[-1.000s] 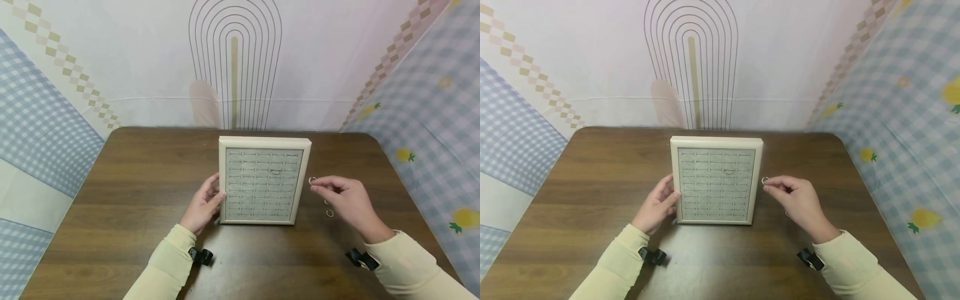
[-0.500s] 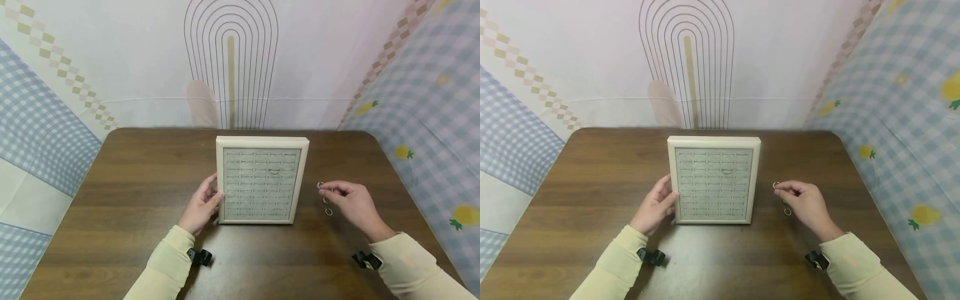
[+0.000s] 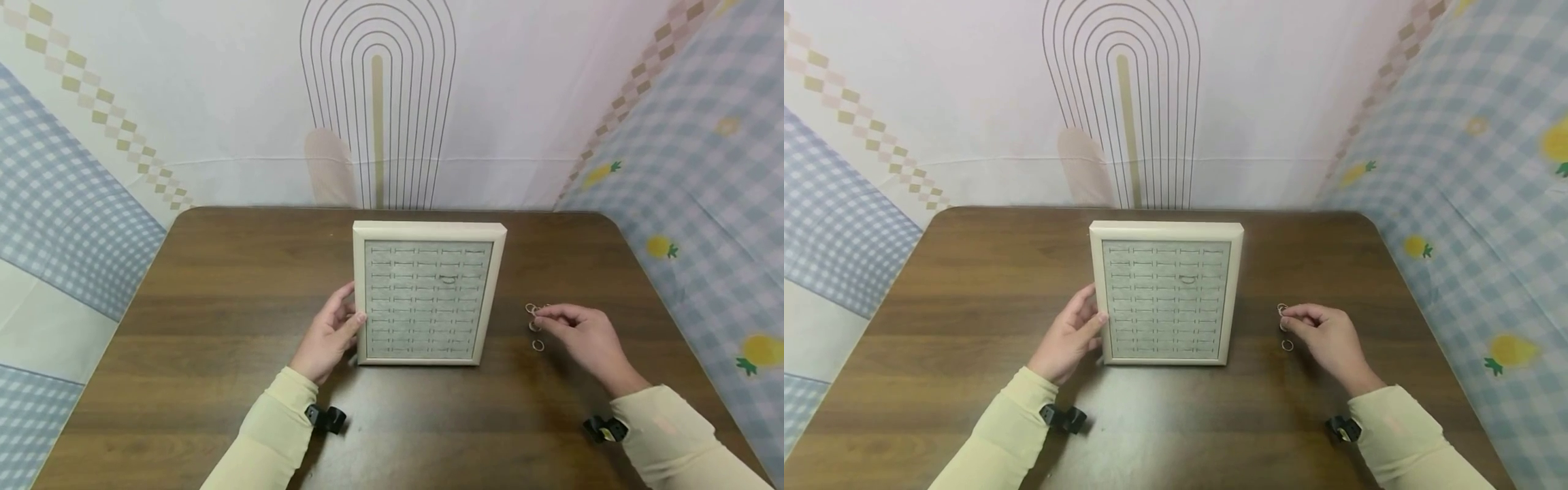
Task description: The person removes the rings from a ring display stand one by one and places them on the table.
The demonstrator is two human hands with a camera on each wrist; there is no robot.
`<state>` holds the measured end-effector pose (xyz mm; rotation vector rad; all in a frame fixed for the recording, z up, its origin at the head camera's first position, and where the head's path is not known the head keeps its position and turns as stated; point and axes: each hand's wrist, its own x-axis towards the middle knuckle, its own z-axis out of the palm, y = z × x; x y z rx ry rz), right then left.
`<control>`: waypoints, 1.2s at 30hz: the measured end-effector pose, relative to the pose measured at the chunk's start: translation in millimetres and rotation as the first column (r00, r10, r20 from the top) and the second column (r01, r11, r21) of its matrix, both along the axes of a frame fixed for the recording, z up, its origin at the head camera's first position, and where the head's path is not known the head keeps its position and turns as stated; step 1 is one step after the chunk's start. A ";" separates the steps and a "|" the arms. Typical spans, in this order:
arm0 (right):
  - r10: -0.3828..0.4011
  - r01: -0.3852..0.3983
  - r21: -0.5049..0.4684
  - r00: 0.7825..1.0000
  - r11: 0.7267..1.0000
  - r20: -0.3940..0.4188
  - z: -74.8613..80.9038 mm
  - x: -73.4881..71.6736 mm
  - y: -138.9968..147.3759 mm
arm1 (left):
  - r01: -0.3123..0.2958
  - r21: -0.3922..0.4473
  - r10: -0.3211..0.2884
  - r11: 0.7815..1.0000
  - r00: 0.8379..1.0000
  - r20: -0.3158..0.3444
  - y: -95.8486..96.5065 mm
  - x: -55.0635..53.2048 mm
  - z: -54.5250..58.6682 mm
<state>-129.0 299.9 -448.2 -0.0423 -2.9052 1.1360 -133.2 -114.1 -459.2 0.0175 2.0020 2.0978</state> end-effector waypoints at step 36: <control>0.056 -0.077 0.143 0.987 0.987 0.151 -32.4 -8.5 44.5 | 0.005 -0.009 -0.005 1.000 1.000 0.004 -0.5 -0.2 0.7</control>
